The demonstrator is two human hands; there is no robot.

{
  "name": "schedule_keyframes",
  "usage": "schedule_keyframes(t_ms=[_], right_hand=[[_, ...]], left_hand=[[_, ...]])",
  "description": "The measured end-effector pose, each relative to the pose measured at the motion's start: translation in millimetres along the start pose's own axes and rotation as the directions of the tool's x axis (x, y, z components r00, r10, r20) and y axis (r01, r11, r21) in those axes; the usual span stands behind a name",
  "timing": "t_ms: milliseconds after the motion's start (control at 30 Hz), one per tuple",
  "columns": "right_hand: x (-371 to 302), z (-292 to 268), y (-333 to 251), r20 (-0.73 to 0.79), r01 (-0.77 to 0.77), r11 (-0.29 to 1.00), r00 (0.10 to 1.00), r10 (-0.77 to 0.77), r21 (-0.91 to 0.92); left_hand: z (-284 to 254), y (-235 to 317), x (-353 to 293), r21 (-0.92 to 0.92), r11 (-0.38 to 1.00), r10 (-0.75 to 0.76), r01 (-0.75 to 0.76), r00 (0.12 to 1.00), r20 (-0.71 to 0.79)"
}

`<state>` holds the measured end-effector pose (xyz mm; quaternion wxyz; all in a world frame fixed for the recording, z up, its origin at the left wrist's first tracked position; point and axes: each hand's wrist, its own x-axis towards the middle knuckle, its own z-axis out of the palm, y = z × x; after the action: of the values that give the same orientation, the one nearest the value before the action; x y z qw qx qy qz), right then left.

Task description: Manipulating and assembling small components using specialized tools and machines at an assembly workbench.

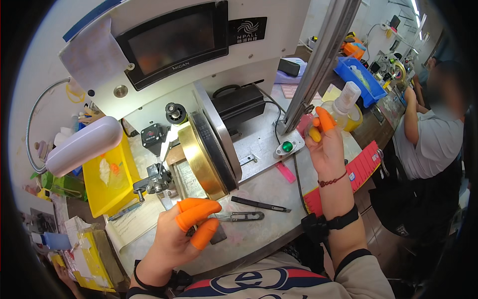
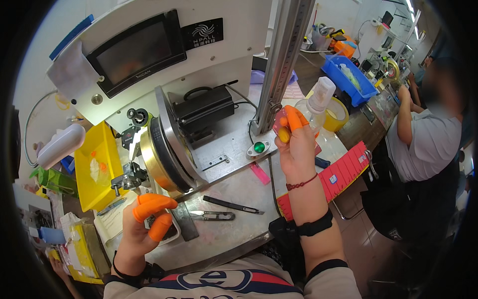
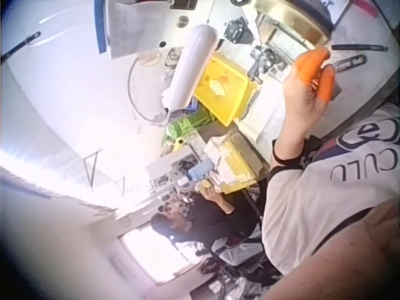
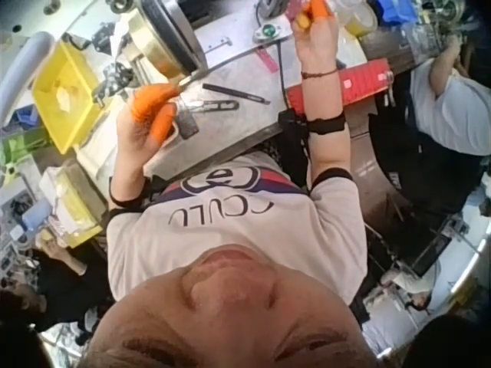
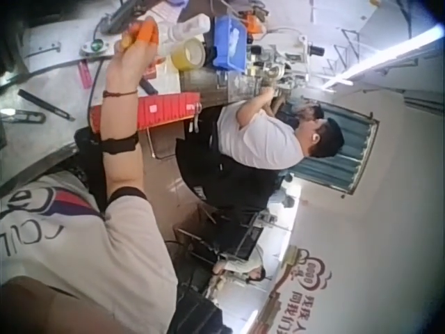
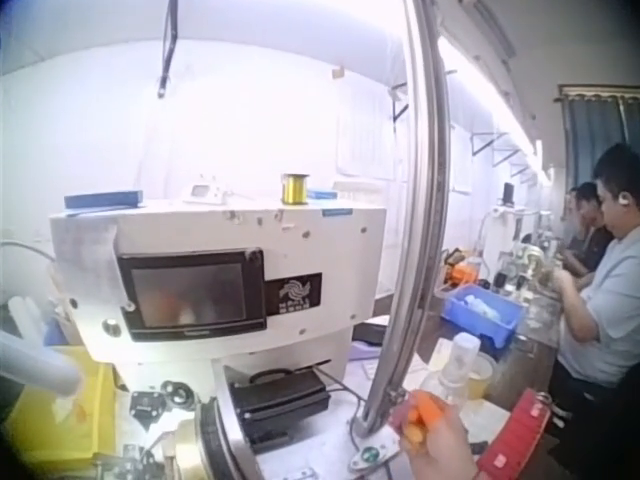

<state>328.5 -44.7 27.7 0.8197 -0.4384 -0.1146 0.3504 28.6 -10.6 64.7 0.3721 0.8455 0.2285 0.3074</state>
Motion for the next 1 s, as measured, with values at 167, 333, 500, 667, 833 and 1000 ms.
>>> schedule_keyframes(t_ms=[167, 333, 500, 667, 833, 1000], right_hand=[[6.8, 1.9, 6.4, 0.009, -0.141, 0.99, 0.99, 0.141, 0.016], [-2.5, 6.6, 11.1, 0.04, -0.105, 0.978, 0.993, 0.114, -0.18], [-35.0, 20.8, 29.8, 0.287, 0.363, 0.766, 0.927, -0.241, -0.531], [-65.7, 32.6, 47.0, 0.419, 0.232, 0.932, 0.902, -0.1, -0.277], [-62.9, 59.9, 54.8, 0.611, 0.283, 0.868, 0.791, 0.03, -0.409], [-31.0, 71.7, 58.0, 0.725, 0.177, 0.917, 0.671, 0.154, -0.358]], left_hand=[[-0.5, -7.4, 1.5, -0.081, 0.997, -0.012, 0.0, 0.987, -0.158], [1.1, -13.3, 1.2, -0.115, 0.993, -0.024, 0.004, 0.984, -0.175], [5.7, -14.3, -5.2, -0.417, 0.908, -0.152, 0.042, 0.96, -0.235], [17.8, -27.5, 9.6, -0.65, 0.759, -0.295, -0.038, 0.87, -0.395], [17.0, -32.4, 28.3, -0.825, 0.553, -0.444, 0.118, 0.88, -0.171], [10.4, -62.0, 33.5, -0.801, 0.579, -0.4, 0.148, 0.908, -0.122]])
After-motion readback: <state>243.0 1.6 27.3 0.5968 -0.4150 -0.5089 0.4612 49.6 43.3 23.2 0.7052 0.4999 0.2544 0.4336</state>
